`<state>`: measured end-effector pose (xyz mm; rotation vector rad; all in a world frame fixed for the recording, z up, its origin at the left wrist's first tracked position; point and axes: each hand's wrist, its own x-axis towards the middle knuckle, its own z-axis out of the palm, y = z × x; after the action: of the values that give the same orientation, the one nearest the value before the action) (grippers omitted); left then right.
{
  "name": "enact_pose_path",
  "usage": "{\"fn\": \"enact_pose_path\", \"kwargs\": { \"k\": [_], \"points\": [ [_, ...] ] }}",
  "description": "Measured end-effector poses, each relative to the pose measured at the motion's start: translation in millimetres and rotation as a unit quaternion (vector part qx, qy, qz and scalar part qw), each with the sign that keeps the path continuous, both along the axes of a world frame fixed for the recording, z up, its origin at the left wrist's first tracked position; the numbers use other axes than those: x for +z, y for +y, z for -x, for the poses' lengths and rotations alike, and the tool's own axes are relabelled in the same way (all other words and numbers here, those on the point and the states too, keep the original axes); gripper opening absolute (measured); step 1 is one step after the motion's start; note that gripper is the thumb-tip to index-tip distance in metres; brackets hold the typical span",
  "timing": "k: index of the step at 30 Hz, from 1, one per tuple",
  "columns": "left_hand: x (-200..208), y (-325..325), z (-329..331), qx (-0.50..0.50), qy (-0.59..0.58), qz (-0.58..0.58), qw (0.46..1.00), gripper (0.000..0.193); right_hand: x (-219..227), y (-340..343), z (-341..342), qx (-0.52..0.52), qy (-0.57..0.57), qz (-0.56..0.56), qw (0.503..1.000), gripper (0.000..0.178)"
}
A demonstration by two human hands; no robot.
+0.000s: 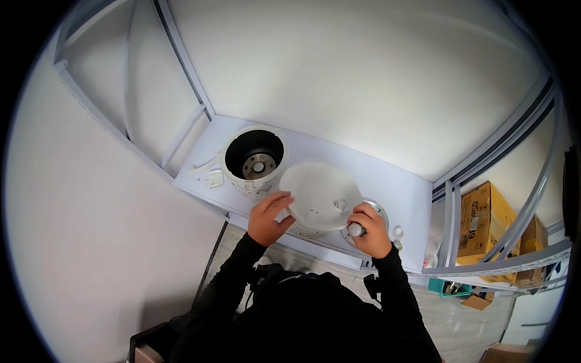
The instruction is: The person uses a screwdriver to attach a white plastic lid to a white cylindrical appliance base, then secures a perforated metal plate on top. The person handles the lid, base, and metal plate, tightening screws at multiple points.
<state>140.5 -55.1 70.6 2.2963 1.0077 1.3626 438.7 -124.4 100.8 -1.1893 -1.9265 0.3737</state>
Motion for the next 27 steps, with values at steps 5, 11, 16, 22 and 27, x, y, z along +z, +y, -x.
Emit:
{"fn": "enact_pose_path", "kwargs": {
  "k": [5,11,16,22,27],
  "points": [
    [17,4,9,0.099,-0.063,-0.025,0.993,0.069,42,-12,-4,0.078,0.05,0.004,0.996,0.025],
    [-29,13,66,0.04,-0.145,0.116,0.982,0.065,56,-5,27,0.145,0.093,0.052,0.984,0.03],
    [-56,16,97,-0.011,-0.3,0.232,0.925,0.06,49,6,72,0.158,0.104,0.062,0.98,0.032],
    [-39,42,132,0.041,-0.066,0.002,0.997,0.048,45,16,114,0.144,0.107,0.09,0.98,0.035],
    [-36,69,143,0.031,0.019,-0.032,0.999,0.043,44,17,137,0.129,0.143,0.115,0.975,0.034]
  ]
}}
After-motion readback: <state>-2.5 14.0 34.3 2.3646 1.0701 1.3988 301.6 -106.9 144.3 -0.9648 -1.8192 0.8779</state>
